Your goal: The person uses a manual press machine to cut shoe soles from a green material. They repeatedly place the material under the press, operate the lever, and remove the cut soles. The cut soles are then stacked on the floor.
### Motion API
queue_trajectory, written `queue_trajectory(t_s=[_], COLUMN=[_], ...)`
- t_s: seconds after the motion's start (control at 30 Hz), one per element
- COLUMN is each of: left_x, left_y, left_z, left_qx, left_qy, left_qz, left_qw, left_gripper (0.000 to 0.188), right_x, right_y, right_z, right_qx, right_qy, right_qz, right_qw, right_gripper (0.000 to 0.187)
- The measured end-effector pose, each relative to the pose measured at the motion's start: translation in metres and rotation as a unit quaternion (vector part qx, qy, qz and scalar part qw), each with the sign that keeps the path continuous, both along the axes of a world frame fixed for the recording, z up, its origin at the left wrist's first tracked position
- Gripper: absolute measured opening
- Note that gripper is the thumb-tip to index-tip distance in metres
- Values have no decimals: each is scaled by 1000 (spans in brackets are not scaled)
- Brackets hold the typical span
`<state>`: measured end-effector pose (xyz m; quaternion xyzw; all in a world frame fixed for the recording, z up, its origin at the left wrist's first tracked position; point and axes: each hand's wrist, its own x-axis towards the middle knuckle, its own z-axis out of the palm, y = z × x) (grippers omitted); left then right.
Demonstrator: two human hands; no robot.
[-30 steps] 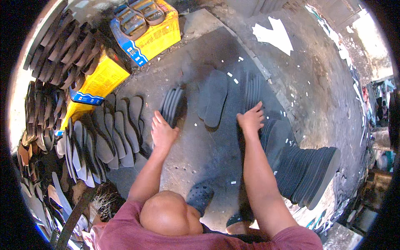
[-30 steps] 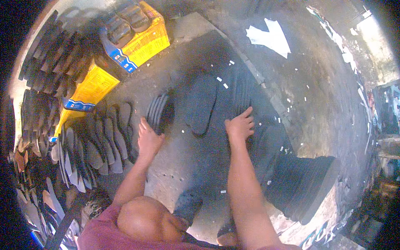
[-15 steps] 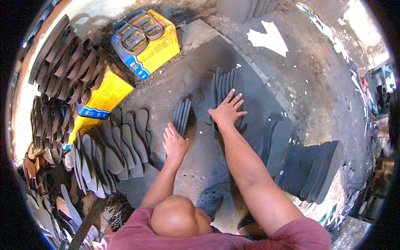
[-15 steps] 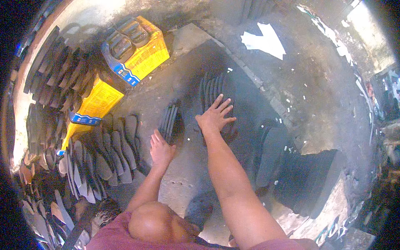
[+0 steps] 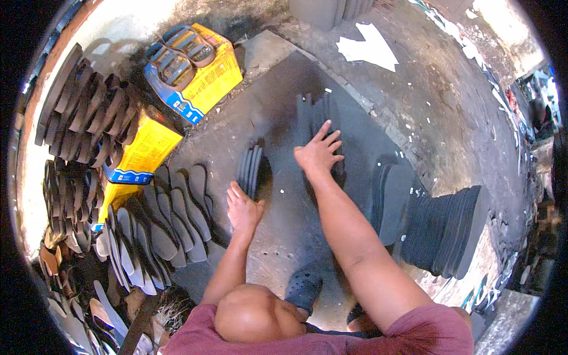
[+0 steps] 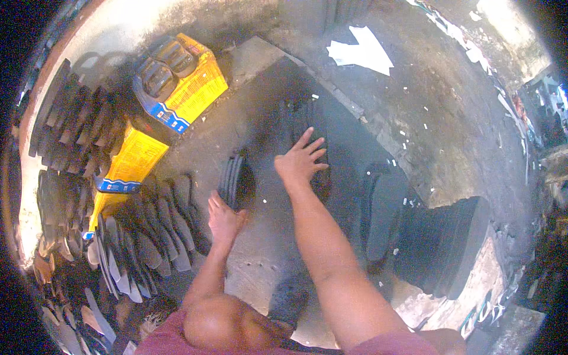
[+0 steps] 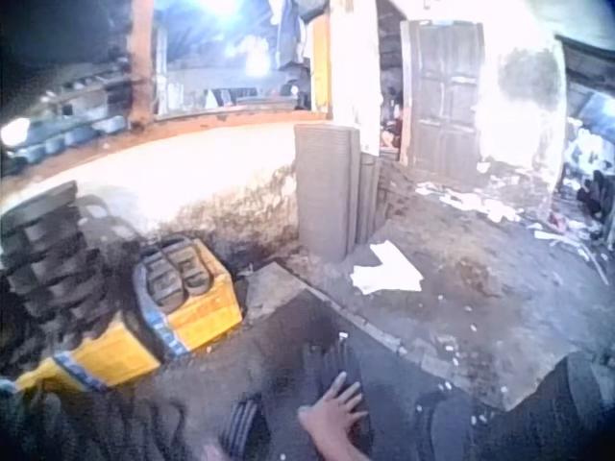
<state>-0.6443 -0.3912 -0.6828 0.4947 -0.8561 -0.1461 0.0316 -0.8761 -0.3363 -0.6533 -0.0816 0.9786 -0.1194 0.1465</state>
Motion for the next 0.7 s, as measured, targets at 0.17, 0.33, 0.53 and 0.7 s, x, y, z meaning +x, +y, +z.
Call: queue_trajectory(t_s=[0.17, 0.33, 0.53, 0.7], left_x=[-2, -9, -4, 4], left_y=[13, 16, 13, 15], left_z=[-1, -1, -14, -14], left_qx=[-24, 22, -76, -88], left_qy=[-22, -35, -23, -14], left_qz=[-15, -30, -53, -40], left_qw=[999, 999, 995, 995], left_gripper=[108, 110, 106, 105], right_x=[-17, -11, -39, 38], right_y=[28, 13, 38, 110], right_z=[-5, -26, 0, 8], right_qx=[-26, 14, -223, -441], right_qy=[40, 112, 85, 275], right_qz=[-52, 9, -97, -17], right_qw=[998, 994, 966, 854], right_gripper=[138, 139, 141, 141])
